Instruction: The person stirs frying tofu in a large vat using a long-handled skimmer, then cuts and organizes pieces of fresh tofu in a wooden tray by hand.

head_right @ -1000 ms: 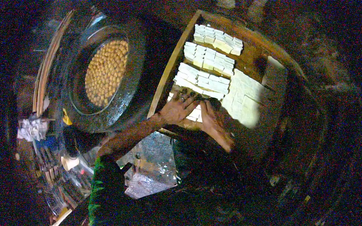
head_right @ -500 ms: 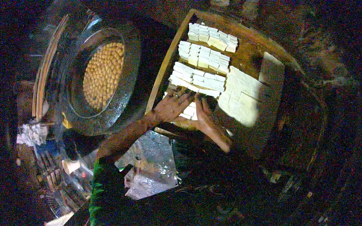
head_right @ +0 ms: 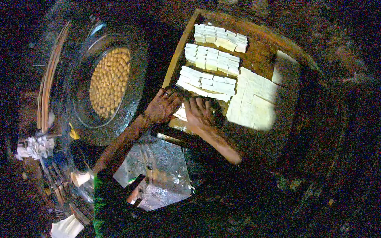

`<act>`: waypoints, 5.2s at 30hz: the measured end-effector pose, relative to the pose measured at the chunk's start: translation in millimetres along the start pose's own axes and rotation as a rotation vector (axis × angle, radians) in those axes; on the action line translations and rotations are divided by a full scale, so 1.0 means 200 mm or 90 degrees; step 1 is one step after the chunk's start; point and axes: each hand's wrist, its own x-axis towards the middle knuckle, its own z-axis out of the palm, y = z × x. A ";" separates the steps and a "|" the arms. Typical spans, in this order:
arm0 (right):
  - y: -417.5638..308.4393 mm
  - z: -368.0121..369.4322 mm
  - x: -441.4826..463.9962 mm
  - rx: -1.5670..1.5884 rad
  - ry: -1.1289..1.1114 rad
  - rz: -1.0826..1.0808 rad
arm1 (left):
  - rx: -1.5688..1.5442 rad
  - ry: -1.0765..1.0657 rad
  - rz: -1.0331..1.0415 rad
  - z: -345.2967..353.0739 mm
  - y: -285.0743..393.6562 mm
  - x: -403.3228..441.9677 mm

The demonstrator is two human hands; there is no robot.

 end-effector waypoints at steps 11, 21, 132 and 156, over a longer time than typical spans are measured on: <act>0.03 -0.02 0.01 0.003 0.043 0.008 | 0.011 0.098 0.003 0.08 0.04 0.02; 0.19 -0.16 -0.31 -0.016 -0.052 -0.025 | -0.025 0.035 -0.044 -0.12 0.13 0.02; 1.51 -0.61 -0.16 0.408 -0.307 0.046 | -0.730 -0.213 0.218 -0.22 0.26 1.46; 1.43 -0.40 -0.30 0.328 -0.336 0.088 | -0.247 -0.146 0.275 -0.16 0.37 1.37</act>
